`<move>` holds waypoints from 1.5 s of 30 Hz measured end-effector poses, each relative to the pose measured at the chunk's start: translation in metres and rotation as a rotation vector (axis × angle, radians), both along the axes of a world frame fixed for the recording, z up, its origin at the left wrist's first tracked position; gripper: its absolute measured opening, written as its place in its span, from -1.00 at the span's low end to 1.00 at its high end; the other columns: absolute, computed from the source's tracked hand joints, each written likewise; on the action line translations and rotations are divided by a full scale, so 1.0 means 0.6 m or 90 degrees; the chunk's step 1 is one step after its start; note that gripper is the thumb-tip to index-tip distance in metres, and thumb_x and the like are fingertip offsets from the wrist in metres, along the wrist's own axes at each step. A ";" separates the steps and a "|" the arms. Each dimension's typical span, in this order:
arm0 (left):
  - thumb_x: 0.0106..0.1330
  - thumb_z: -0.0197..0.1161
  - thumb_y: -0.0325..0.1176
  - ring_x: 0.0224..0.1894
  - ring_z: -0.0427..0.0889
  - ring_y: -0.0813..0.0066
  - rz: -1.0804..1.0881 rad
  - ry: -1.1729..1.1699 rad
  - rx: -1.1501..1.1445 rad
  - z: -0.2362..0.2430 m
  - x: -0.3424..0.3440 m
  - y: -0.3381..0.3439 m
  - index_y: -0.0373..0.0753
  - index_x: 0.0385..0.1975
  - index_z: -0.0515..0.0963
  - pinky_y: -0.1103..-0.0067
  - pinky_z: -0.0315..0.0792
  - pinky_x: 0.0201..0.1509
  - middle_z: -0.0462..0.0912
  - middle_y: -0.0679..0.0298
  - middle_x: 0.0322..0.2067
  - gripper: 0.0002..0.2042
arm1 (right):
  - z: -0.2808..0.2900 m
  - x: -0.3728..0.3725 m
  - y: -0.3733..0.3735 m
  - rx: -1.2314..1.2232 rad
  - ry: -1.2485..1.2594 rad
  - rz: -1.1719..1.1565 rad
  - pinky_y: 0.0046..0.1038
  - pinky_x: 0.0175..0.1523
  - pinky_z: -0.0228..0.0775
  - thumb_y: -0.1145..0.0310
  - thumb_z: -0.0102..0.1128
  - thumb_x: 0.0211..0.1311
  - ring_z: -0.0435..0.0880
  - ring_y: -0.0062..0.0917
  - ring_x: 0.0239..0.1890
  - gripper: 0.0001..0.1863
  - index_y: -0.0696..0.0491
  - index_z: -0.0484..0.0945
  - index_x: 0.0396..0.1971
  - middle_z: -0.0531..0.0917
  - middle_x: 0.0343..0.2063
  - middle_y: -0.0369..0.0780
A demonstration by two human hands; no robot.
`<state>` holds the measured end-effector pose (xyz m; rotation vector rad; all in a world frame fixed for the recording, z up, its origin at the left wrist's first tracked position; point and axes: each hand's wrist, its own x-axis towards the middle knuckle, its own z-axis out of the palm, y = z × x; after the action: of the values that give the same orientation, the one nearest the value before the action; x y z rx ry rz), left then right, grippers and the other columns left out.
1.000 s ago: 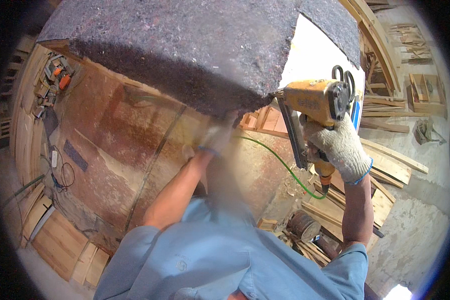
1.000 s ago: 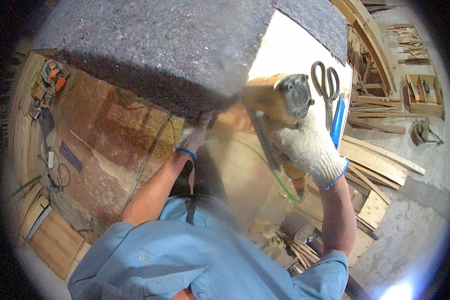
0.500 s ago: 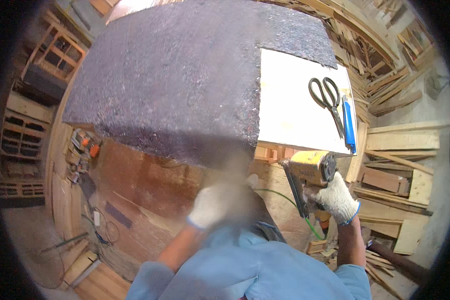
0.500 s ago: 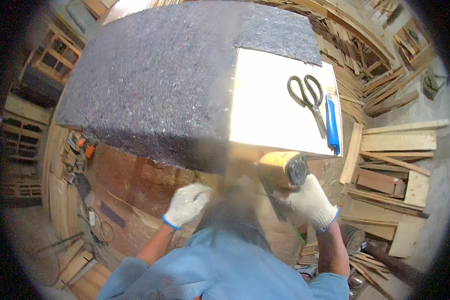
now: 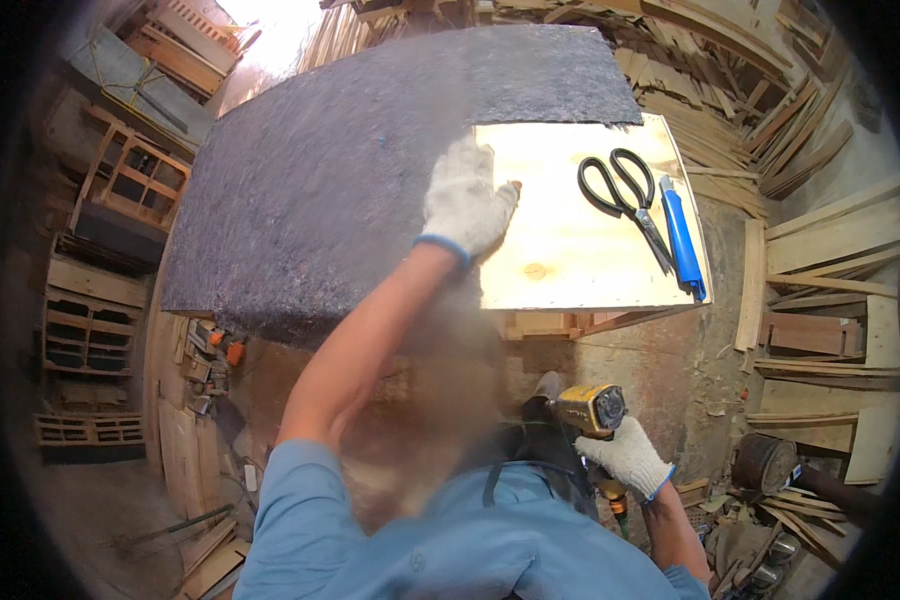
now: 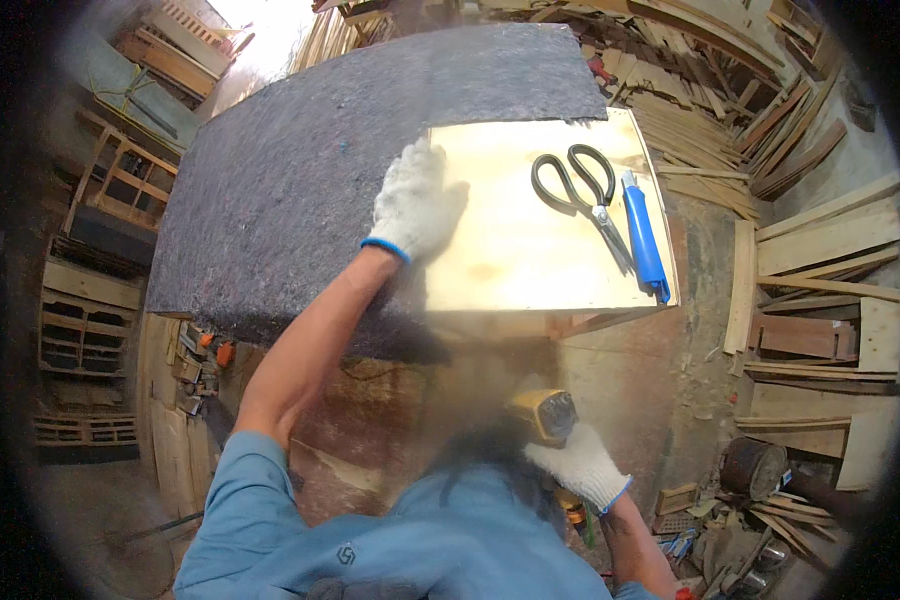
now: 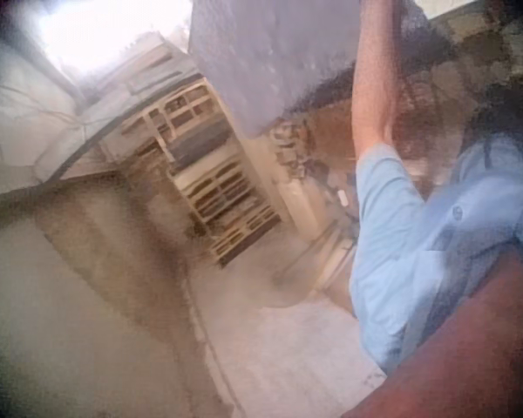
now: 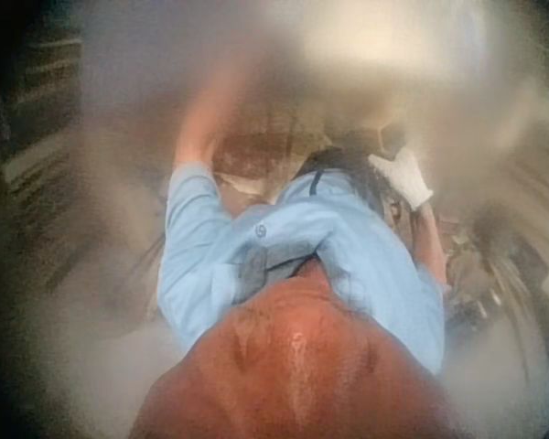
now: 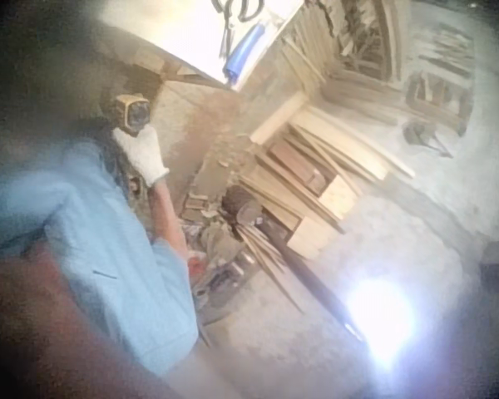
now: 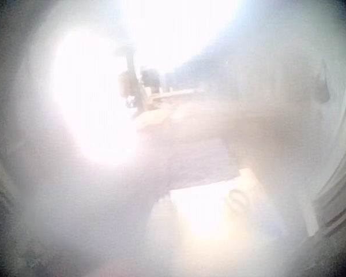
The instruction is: The person trims a dark fabric covering a wooden frame using a utility knife, then uses a pneumatic staple gun to secure the fabric to the frame. The task involves cutting, positioning, and stapling the fabric in a workshop setting.
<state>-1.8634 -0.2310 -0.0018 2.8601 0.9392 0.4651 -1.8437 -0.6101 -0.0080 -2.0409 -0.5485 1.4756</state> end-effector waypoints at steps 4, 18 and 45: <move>0.46 0.00 0.04 0.53 0.15 -0.05 0.049 0.057 -0.048 0.023 0.073 0.052 -0.46 0.41 0.27 0.28 -0.01 0.61 0.19 -0.18 0.48 -0.28 | -0.019 0.020 0.004 -0.029 0.021 0.058 -0.36 -0.18 0.56 0.23 0.39 0.18 0.72 -0.49 -0.35 -0.59 0.24 0.68 -0.10 0.76 -0.37 -0.14; 0.41 0.11 -0.14 0.34 0.34 -0.13 -0.061 0.009 0.007 0.032 0.026 -0.023 -0.46 0.09 0.50 0.17 0.15 0.51 0.45 -0.19 0.20 -0.53 | 0.212 0.228 0.156 0.422 -0.059 0.158 -0.44 -0.32 0.63 0.42 0.45 0.11 0.73 -0.51 -0.43 -0.67 0.19 0.59 -0.15 0.72 -0.43 -0.19; 0.07 0.30 -0.29 -0.19 0.60 0.19 -0.345 -0.379 -0.170 -0.023 -0.156 -0.133 -0.15 -0.46 0.63 0.31 0.51 0.03 0.63 0.23 -0.33 -0.89 | 0.148 0.169 0.615 0.188 -0.904 0.297 0.05 -0.27 0.58 0.46 0.03 0.37 0.74 0.11 -0.42 -0.70 0.18 0.33 0.05 0.70 -0.46 0.16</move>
<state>-1.9569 -0.3109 -0.0156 2.3576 0.1065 0.9520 -1.7424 -0.2413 0.0808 -2.5007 -1.7040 -0.1821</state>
